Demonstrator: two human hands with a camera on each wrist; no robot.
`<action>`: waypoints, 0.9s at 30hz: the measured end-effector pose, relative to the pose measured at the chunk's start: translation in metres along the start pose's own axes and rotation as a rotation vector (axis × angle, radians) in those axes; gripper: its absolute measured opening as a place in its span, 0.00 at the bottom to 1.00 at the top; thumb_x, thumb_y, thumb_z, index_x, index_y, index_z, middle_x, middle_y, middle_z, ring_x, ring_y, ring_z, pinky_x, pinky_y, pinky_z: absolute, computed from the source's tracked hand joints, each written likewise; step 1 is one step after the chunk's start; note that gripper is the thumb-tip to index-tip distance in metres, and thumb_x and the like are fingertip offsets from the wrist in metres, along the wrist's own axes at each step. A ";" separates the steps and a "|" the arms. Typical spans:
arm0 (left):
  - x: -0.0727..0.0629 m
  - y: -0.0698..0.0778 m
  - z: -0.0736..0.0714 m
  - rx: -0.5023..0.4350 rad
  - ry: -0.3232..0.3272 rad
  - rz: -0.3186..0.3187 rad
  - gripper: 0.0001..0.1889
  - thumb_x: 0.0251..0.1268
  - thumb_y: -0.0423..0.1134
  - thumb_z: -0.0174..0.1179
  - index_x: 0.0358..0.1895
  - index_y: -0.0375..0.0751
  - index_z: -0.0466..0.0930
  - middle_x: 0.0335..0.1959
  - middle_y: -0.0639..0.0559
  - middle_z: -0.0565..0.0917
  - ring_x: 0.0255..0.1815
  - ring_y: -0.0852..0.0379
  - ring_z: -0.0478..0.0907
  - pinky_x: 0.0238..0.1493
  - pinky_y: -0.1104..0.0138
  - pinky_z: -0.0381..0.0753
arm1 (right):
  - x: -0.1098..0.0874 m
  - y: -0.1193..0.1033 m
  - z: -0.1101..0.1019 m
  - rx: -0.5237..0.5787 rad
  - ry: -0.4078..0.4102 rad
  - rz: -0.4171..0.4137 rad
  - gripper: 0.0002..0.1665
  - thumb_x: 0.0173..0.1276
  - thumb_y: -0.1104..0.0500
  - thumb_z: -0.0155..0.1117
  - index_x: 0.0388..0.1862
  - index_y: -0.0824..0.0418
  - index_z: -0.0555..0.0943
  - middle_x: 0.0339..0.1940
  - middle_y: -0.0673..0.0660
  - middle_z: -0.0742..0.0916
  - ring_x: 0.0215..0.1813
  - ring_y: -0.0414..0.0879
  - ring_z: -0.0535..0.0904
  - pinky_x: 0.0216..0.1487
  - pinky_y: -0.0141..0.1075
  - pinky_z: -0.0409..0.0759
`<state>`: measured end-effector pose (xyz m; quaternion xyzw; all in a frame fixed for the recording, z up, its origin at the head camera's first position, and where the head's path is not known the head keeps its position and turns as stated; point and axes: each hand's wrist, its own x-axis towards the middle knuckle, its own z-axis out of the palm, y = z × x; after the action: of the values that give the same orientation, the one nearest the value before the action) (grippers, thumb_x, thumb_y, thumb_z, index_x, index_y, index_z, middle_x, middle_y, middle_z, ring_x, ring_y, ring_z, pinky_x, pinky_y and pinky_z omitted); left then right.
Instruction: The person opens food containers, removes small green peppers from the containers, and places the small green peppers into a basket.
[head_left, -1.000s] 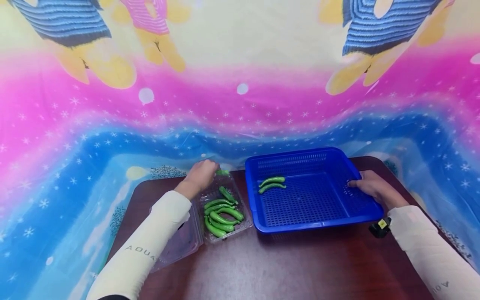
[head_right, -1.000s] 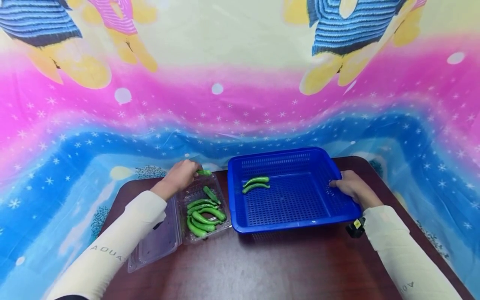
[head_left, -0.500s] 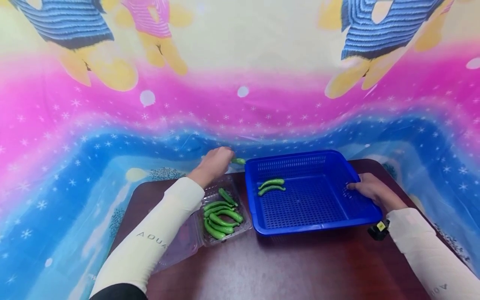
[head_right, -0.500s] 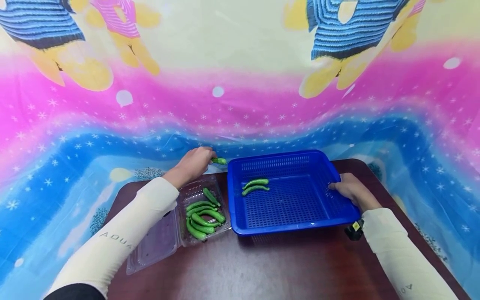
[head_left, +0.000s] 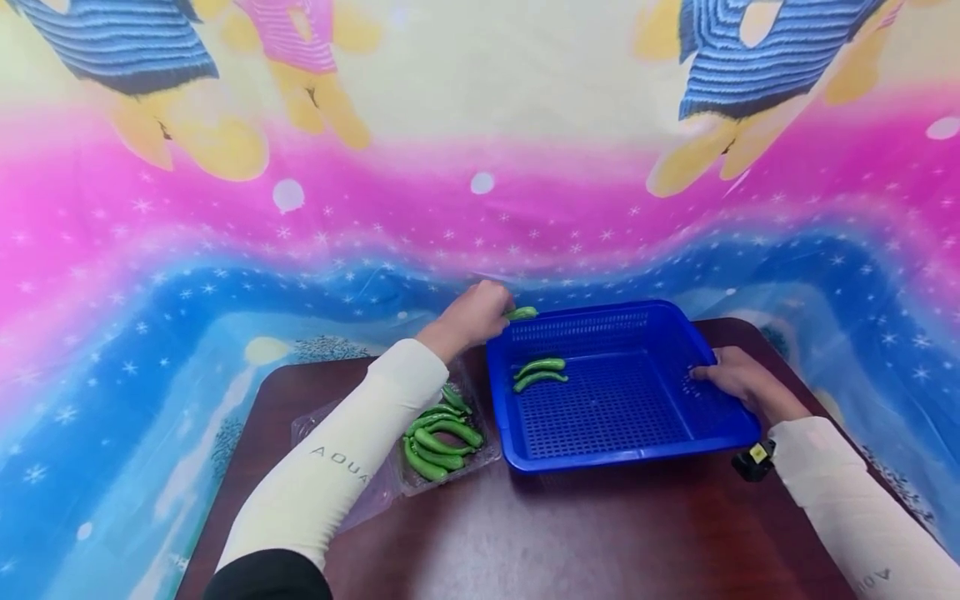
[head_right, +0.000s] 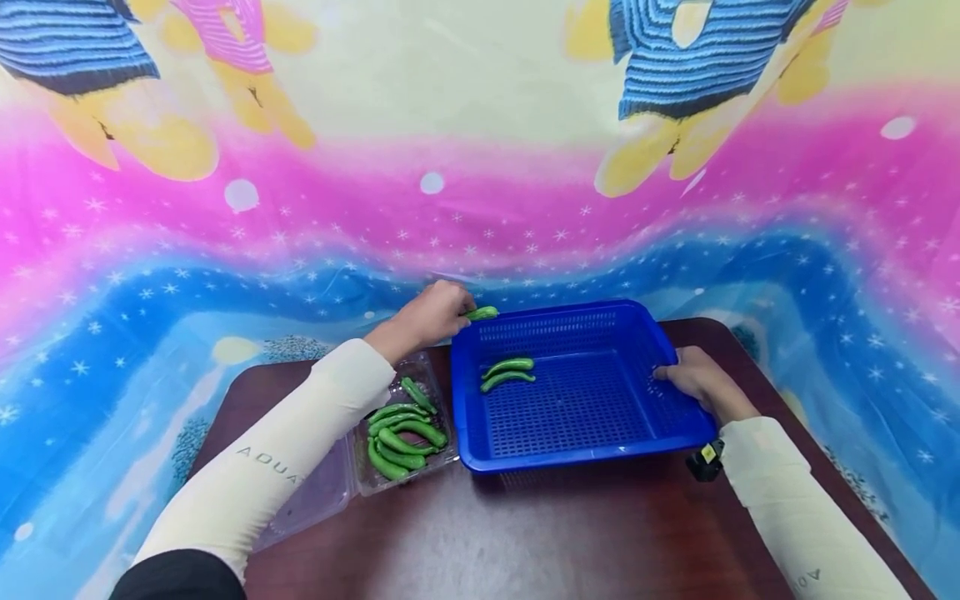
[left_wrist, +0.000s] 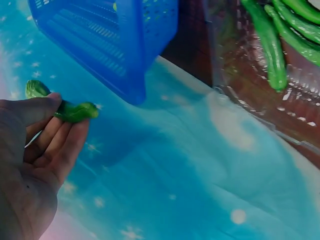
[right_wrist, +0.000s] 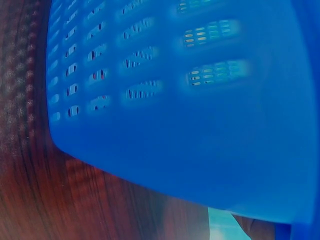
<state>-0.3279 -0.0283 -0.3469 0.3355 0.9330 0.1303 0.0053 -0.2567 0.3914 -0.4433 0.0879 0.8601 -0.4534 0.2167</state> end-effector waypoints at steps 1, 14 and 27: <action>0.002 0.003 0.000 -0.004 -0.011 0.002 0.11 0.68 0.26 0.59 0.25 0.38 0.79 0.22 0.51 0.74 0.25 0.56 0.71 0.31 0.67 0.74 | 0.000 0.000 0.000 0.003 -0.002 0.000 0.32 0.81 0.59 0.51 0.71 0.81 0.58 0.40 0.62 0.89 0.37 0.54 0.91 0.41 0.49 0.90; 0.024 0.024 0.010 0.032 -0.068 0.039 0.23 0.64 0.23 0.58 0.19 0.48 0.58 0.21 0.56 0.54 0.23 0.59 0.52 0.27 0.69 0.57 | -0.002 -0.002 0.000 0.005 -0.012 0.004 0.33 0.82 0.57 0.51 0.72 0.81 0.58 0.44 0.67 0.88 0.39 0.56 0.91 0.42 0.50 0.90; 0.033 0.044 0.033 0.063 -0.182 0.016 0.23 0.69 0.23 0.55 0.24 0.49 0.54 0.25 0.56 0.49 0.23 0.60 0.46 0.27 0.69 0.55 | 0.000 0.000 0.000 0.017 -0.011 -0.001 0.31 0.82 0.58 0.50 0.71 0.80 0.60 0.44 0.67 0.88 0.39 0.55 0.91 0.42 0.50 0.90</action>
<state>-0.3231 0.0329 -0.3650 0.3533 0.9296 0.0701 0.0786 -0.2567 0.3919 -0.4433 0.0868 0.8551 -0.4612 0.2203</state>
